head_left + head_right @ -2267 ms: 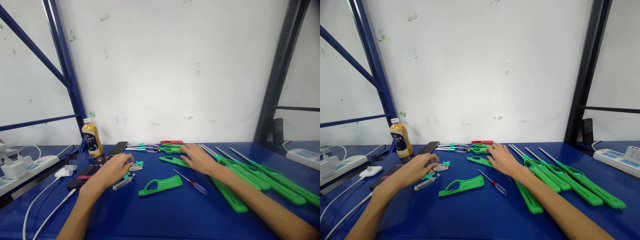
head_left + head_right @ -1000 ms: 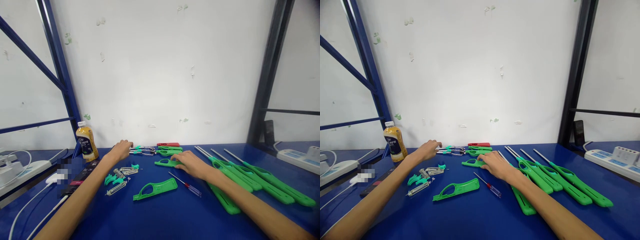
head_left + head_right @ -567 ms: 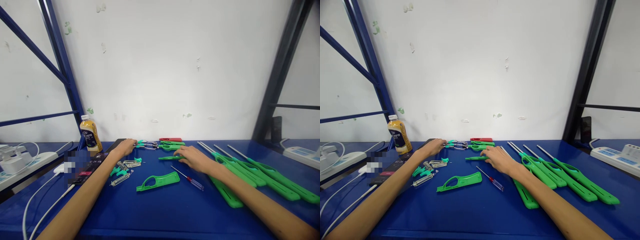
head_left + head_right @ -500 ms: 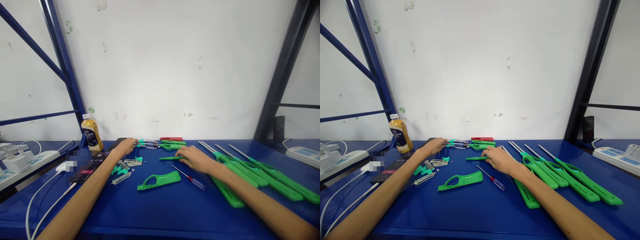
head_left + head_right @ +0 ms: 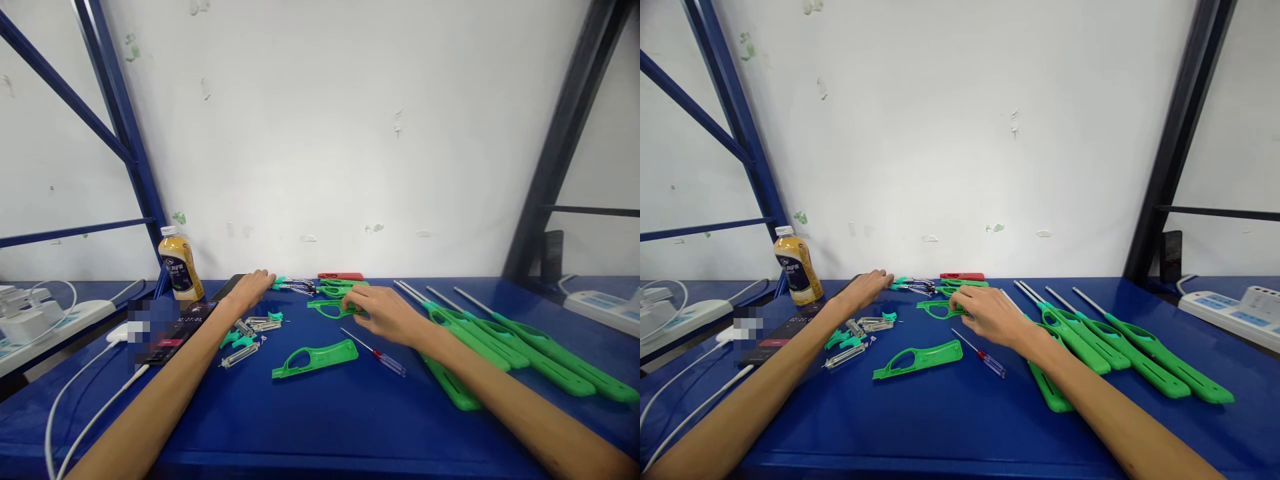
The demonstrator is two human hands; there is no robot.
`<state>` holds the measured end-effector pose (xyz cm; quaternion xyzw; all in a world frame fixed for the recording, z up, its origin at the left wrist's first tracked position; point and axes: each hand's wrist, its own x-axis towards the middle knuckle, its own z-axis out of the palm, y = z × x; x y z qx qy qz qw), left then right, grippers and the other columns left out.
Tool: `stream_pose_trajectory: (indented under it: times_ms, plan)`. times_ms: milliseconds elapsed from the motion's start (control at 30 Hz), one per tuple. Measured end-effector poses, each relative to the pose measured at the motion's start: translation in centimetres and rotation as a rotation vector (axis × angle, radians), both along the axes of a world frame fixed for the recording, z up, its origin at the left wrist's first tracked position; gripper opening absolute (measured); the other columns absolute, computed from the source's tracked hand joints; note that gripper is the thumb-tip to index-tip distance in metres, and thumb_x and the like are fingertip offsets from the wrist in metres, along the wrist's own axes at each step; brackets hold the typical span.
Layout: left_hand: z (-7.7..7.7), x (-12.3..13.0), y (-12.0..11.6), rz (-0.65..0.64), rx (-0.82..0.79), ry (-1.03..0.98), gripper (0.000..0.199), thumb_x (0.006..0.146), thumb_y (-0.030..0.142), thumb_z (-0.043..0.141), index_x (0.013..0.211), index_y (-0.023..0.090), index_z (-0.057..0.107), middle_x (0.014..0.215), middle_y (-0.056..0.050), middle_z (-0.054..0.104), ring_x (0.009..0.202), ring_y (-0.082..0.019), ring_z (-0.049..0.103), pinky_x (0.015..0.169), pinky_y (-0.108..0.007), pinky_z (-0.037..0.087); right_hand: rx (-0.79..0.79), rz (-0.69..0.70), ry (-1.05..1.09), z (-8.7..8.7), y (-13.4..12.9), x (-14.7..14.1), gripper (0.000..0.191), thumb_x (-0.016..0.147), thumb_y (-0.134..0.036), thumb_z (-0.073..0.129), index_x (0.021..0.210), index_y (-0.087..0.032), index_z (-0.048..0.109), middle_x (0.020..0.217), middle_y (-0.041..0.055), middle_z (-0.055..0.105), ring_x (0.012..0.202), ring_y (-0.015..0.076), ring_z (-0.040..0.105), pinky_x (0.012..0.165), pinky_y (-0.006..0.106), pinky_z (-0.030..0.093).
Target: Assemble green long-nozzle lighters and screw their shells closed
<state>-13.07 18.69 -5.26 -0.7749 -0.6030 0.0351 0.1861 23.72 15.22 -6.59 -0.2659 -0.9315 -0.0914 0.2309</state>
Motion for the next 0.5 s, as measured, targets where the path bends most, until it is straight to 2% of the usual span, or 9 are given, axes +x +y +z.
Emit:
stream_pose_trajectory:
  times_ms: [133,267,400,467,500]
  plan:
    - [0.7,0.8,-0.7,-0.006,0.035,0.014,0.035,0.104,0.036,0.069,0.134,0.018,0.064,0.134,-0.011,0.067,0.112,-0.027,0.070,0.094,-0.048,0.061,0.033,0.042,0.006,0.0,0.2,-0.1,0.027,0.090,-0.002,0.061,0.108,-0.022,0.065,0.101,0.0037,0.071,0.085,0.0186,0.064,0.071,0.029,0.039]
    - [2.1,1.4,-1.4,-0.016,0.081,0.014,0.035,0.104,0.036,0.069,0.133,0.018,0.064,0.133,-0.011,0.067,0.111,-0.026,0.070,0.093,-0.047,0.062,0.043,0.067,-0.008,1.1,-1.3,-0.4,0.023,0.092,-0.005,0.063,0.107,-0.022,0.065,0.099,0.0033,0.072,0.083,0.0183,0.064,0.071,0.029,0.039]
    - [4.3,1.9,-3.7,-0.036,0.163,0.002,0.033,0.104,0.036,0.069,0.131,0.018,0.065,0.130,-0.010,0.068,0.108,-0.025,0.071,0.091,-0.046,0.062,0.040,0.102,-0.042,1.8,-6.8,-1.0,0.023,0.093,-0.010,0.069,0.110,-0.024,0.065,0.099,0.0006,0.072,0.082,0.0178,0.066,0.069,0.029,0.040]
    - [5.1,2.2,-6.0,-0.060,0.197,0.003,0.024,0.104,0.032,0.067,0.123,0.016,0.067,0.120,-0.008,0.070,0.102,-0.023,0.070,0.088,-0.043,0.061,0.038,0.103,-0.044,1.0,-10.1,-1.2,0.023,0.093,-0.012,0.072,0.110,-0.025,0.064,0.098,-0.0003,0.072,0.083,0.0194,0.068,0.070,0.030,0.043]
    - [5.3,2.4,-7.5,-0.077,0.209,0.003,0.015,0.105,0.021,0.060,0.116,0.015,0.068,0.109,-0.009,0.070,0.097,-0.025,0.069,0.085,-0.043,0.060,0.046,0.101,-0.032,0.3,-11.6,-1.3,0.023,0.091,-0.012,0.074,0.107,-0.025,0.064,0.095,-0.0010,0.072,0.080,0.0200,0.068,0.071,0.032,0.045]
